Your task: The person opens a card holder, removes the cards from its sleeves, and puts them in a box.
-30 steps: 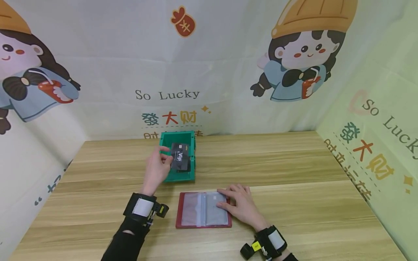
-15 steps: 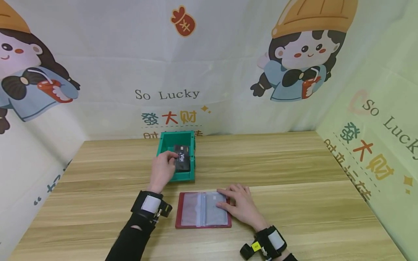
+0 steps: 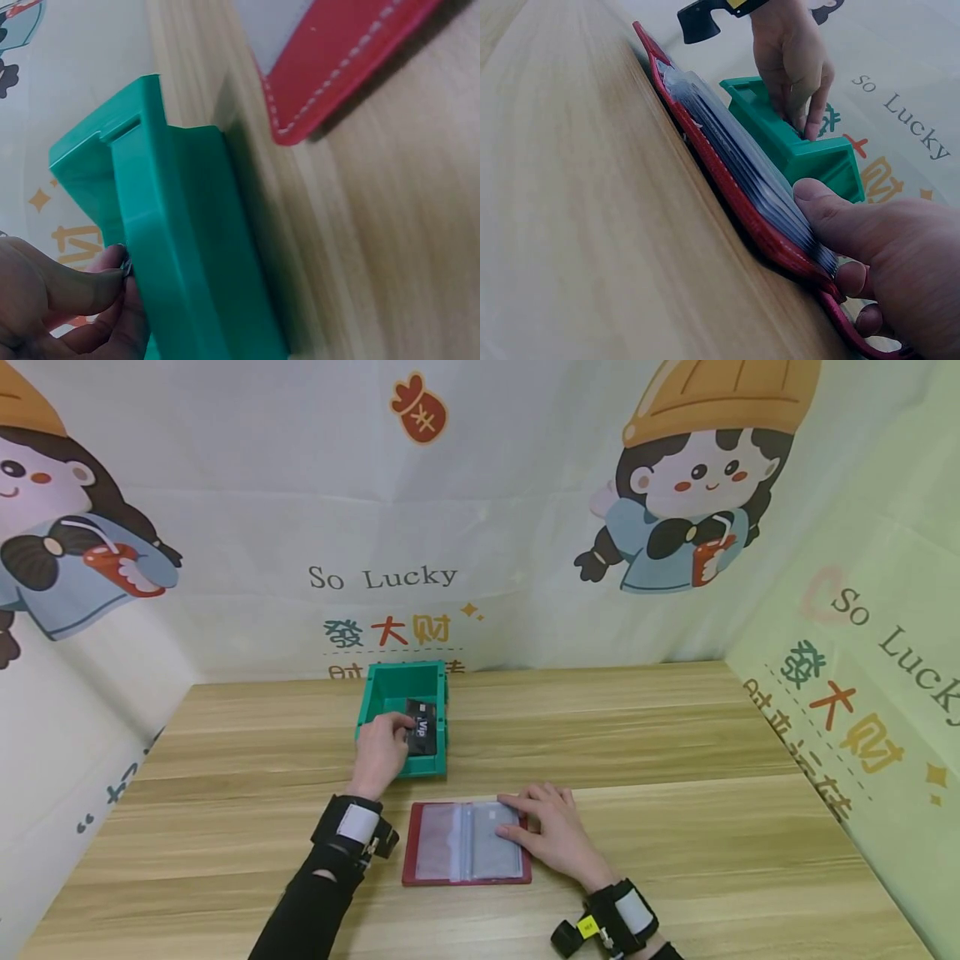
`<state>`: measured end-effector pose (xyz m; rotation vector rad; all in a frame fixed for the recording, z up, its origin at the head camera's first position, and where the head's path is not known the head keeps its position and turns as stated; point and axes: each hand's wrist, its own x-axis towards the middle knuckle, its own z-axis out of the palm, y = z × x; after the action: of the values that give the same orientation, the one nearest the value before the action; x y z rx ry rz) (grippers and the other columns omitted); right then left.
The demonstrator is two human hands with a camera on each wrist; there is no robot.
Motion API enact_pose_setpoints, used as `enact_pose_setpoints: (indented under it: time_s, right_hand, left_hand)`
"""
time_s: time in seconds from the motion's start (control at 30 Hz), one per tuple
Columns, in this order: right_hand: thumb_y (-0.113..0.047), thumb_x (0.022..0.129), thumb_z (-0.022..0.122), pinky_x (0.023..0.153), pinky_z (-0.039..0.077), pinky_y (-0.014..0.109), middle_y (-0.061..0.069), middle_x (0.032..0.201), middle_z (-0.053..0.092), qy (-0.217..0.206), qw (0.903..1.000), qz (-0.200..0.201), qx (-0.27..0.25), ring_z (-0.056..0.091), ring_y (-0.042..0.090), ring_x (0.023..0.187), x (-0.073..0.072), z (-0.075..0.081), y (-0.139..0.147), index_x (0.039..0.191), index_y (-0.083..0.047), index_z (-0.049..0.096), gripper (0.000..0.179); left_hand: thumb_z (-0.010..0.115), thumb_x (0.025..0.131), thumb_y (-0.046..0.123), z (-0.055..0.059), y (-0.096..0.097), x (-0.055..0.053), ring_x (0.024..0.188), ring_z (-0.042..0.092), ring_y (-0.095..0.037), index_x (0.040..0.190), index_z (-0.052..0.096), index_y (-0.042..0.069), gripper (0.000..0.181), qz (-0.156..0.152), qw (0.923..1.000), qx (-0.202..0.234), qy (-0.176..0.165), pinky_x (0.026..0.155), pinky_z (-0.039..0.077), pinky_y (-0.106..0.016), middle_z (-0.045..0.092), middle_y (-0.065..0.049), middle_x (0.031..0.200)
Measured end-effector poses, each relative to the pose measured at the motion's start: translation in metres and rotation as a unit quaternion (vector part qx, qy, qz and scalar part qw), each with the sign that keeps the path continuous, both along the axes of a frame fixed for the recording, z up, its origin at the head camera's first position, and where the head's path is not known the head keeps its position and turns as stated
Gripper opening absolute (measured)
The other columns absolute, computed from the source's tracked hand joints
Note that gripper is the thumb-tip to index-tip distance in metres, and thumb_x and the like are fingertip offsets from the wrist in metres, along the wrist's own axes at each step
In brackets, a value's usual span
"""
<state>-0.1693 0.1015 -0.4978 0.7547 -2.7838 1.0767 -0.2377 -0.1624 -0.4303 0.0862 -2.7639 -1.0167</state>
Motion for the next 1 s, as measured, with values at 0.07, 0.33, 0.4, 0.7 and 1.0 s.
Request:
enact_pose_setpoints:
  time_s: [0.07, 0.33, 0.4, 0.7, 1.0]
  right_hand:
    - [-0.032, 0.088, 0.077, 0.085, 0.023, 0.034, -0.01, 0.089, 0.057, 0.0, 1.0, 0.001, 0.0, 0.044, 0.009, 0.09, 0.0, 0.0001, 0.0001, 0.124, -0.016, 0.072, 0.04]
    - [-0.033, 0.088, 0.076, 0.085, 0.023, 0.034, -0.01, 0.089, 0.057, 0.0, 1.0, 0.002, 0.007, 0.045, 0.01, 0.091, 0.0004, -0.0015, 0.0006, 0.124, -0.017, 0.072, 0.039]
    - [-0.033, 0.088, 0.076, 0.084, 0.023, 0.034, -0.01, 0.089, 0.056, -0.002, 1.0, 0.001, 0.006, 0.044, 0.01, 0.091, 0.0006, -0.0016, 0.0007, 0.124, -0.016, 0.072, 0.04]
    - [-0.033, 0.088, 0.076, 0.085, 0.023, 0.034, -0.01, 0.088, 0.056, -0.004, 1.0, -0.001, 0.004, 0.044, 0.009, 0.09, 0.0004, 0.0002, 0.0005, 0.123, -0.016, 0.072, 0.04]
    - [-0.033, 0.088, 0.076, 0.084, 0.022, 0.034, -0.01, 0.086, 0.054, 0.005, 1.0, 0.0, 0.003, 0.044, 0.009, 0.09, -0.0006, -0.0001, 0.0001, 0.123, -0.016, 0.073, 0.039]
  left_hand:
    - [0.051, 0.095, -0.006, -0.002, -0.0005, -0.0004, 0.087, 0.063, -0.029, 0.107, 0.073, -0.004, 0.024, -0.002, 1.0, -0.004, 0.0, 0.068, 0.043, -0.033, 0.073, -0.023, 0.11]
    - [0.051, 0.098, -0.004, -0.0059, 0.0017, -0.0005, 0.087, 0.06, -0.027, 0.111, 0.072, -0.002, 0.025, -0.005, 0.9993, -0.011, -0.034, 0.068, 0.043, -0.032, 0.072, -0.023, 0.116]
    - [0.051, 0.098, -0.003, -0.0064, 0.0024, -0.0008, 0.089, 0.06, -0.028, 0.111, 0.072, -0.002, 0.025, -0.005, 0.9992, -0.014, -0.038, 0.071, 0.046, -0.035, 0.071, -0.023, 0.117]
    - [0.05, 0.096, -0.004, -0.0066, 0.0046, -0.0035, 0.096, 0.063, -0.031, 0.112, 0.072, -0.003, 0.027, -0.013, 0.9976, -0.031, -0.061, 0.078, 0.051, -0.044, 0.07, -0.025, 0.12]
    - [0.053, 0.094, 0.002, -0.0038, 0.0066, -0.0035, 0.089, 0.068, -0.033, 0.114, 0.071, -0.006, 0.028, -0.044, 0.9922, -0.075, -0.09, 0.07, 0.055, -0.045, 0.071, -0.025, 0.11]
